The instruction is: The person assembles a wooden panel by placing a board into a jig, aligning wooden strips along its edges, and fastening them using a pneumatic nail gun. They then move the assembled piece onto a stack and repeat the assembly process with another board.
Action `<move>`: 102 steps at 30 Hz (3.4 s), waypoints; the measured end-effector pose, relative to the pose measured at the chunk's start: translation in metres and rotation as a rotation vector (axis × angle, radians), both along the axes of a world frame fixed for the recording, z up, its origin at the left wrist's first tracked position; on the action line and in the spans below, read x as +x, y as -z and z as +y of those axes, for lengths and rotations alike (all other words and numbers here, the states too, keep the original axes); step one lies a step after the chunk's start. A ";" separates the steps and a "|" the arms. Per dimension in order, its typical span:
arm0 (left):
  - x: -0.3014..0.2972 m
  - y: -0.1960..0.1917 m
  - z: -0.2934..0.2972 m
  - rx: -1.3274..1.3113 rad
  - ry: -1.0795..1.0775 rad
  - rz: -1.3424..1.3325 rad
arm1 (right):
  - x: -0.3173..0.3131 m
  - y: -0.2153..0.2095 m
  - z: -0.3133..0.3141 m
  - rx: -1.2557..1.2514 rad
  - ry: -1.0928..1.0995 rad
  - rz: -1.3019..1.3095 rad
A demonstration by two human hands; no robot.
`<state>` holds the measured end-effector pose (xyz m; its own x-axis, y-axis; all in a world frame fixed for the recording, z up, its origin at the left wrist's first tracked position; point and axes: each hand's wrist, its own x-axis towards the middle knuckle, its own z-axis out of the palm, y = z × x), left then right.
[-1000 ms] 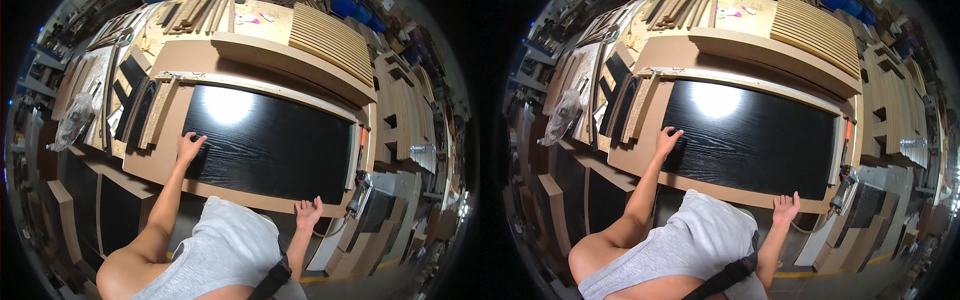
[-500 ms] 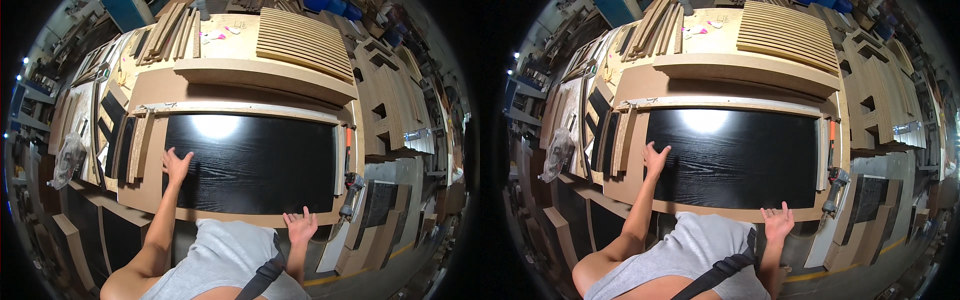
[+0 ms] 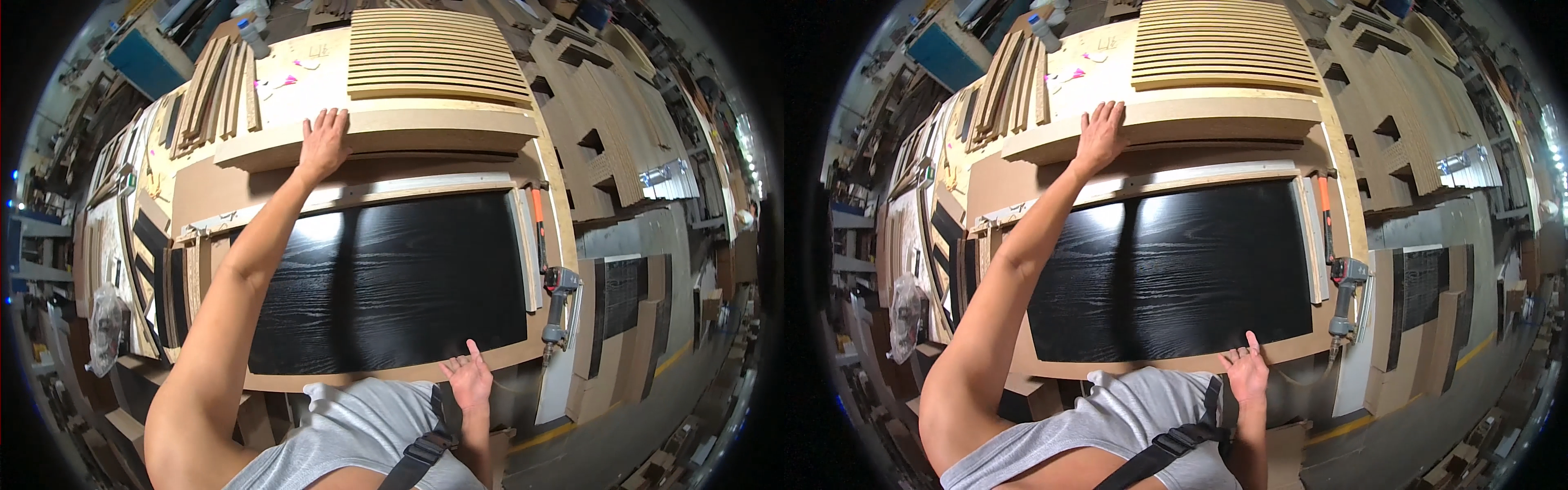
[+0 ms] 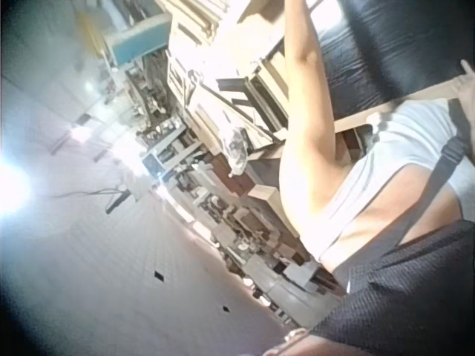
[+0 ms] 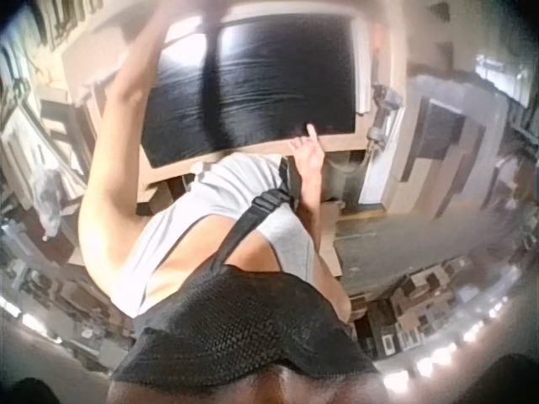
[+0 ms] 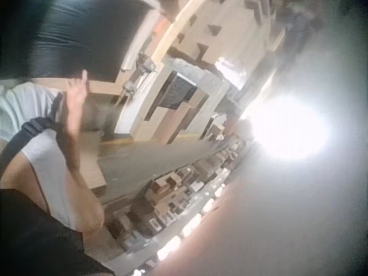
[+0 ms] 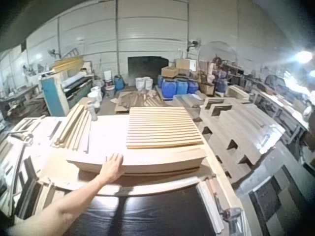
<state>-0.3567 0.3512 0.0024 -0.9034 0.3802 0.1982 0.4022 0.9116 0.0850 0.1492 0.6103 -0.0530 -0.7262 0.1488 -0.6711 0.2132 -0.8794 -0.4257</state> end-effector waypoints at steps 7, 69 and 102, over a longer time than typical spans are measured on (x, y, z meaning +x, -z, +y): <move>-0.030 -0.017 0.004 -0.118 -0.026 -0.143 | 0.000 -0.001 0.000 0.017 -0.032 0.033; 0.243 0.164 -0.278 0.888 -0.919 -0.151 | -0.271 -0.011 -0.024 0.218 -0.026 -0.101; 0.353 0.123 -0.138 0.536 -0.732 -0.127 | -0.175 -0.002 0.061 0.598 -0.134 0.061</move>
